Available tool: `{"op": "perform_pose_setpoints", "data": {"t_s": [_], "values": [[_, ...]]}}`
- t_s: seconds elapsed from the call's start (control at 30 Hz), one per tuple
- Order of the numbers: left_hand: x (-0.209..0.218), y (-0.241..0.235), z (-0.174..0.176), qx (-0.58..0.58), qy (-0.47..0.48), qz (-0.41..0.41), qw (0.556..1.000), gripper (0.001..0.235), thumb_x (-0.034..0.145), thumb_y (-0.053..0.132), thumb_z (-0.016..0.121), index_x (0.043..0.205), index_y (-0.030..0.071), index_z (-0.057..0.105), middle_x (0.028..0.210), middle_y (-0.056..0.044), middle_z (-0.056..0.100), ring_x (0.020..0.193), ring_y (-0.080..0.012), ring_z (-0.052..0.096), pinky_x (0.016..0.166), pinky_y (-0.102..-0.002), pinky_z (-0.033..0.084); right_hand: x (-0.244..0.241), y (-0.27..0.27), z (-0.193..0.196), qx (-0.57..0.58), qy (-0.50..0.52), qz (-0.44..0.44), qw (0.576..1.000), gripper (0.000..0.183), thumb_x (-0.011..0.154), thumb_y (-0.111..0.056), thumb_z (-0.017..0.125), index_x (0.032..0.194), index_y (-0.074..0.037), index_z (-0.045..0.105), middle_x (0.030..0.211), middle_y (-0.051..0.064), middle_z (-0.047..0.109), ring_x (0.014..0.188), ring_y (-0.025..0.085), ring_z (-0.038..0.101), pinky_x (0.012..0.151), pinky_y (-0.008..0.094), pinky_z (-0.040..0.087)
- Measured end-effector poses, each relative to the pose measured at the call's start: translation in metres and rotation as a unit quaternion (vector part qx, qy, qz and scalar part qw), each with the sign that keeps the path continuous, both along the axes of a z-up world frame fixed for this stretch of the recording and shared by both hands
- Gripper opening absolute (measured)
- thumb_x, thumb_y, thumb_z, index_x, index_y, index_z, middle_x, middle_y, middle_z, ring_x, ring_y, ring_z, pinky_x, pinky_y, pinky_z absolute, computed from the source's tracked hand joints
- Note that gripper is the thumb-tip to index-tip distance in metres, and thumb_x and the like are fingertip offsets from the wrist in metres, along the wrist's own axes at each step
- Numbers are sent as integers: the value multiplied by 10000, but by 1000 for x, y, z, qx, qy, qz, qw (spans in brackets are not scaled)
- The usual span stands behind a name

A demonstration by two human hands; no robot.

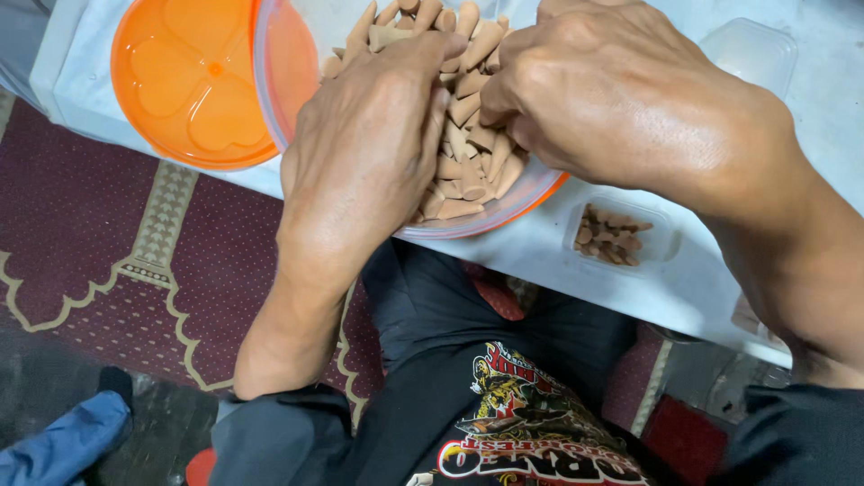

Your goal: The person transfers small, cone-shaped objects from a large orange-lidded bucket into a small clear plastic container. They pick up the cones by hand and place them into the container, arranging them in rows.

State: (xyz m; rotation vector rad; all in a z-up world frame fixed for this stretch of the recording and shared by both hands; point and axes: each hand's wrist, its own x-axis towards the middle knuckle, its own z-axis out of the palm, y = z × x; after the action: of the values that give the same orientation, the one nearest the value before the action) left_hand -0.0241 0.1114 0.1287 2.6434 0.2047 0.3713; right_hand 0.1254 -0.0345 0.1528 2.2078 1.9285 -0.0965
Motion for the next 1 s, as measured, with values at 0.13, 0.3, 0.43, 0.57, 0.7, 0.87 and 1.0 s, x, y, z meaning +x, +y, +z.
{"op": "perform_pose_setpoints", "data": {"t_s": [0.13,0.3,0.43,0.57,0.7,0.87,1.0], "values": [[1,-1,0,-5,17,14,1000,380,944,118,480,1307,114,595,1084,-200,705,975,-507,618,754,-670,445,-6,3,3,-40,-16,-47,998,133,820,-170,562,738,-166,666,786,76,667,772,414,660,572,550,460],[2,-2,-2,10,-17,-3,1000,322,933,106,539,1251,105,589,1046,-209,707,989,-517,618,701,-664,451,-2,-3,13,24,98,-32,994,57,913,-143,597,892,-148,650,925,84,673,863,375,655,697,518,493],[-2,-4,5,-1,-43,-13,999,333,980,137,562,1311,111,592,1149,-101,711,1064,-405,637,723,-583,472,-2,-26,22,164,304,-12,938,106,1054,-59,610,1141,-39,666,1046,66,700,940,208,646,837,352,470],[-7,-16,19,-4,-167,-111,980,194,1102,109,493,1251,30,589,1111,-157,642,1053,-407,602,1006,-515,418,-8,-46,25,239,437,-64,865,157,1117,-4,520,1222,80,601,1149,163,690,1043,223,668,959,312,544],[-2,-33,23,-30,-173,-144,974,170,1104,50,546,1260,28,608,1054,-138,586,957,-365,558,810,-470,426,-13,-73,17,293,498,-138,805,167,1130,-28,521,1212,97,594,1071,178,682,991,218,675,873,283,595],[4,-56,27,-55,-180,-195,963,189,1140,-17,574,1327,-1,564,1221,-212,627,1071,-431,575,920,-492,437,-22,-115,-5,339,511,-203,764,179,1112,2,582,1263,85,534,1110,198,635,942,223,640,789,270,525],[0,-82,13,-119,-115,-226,960,239,1174,-4,576,1407,48,558,1210,-188,588,1104,-404,572,962,-476,455,-30,-162,-40,371,511,-277,724,257,1064,73,692,1271,102,543,1360,252,632,1067,212,643,882,218,523]]}}
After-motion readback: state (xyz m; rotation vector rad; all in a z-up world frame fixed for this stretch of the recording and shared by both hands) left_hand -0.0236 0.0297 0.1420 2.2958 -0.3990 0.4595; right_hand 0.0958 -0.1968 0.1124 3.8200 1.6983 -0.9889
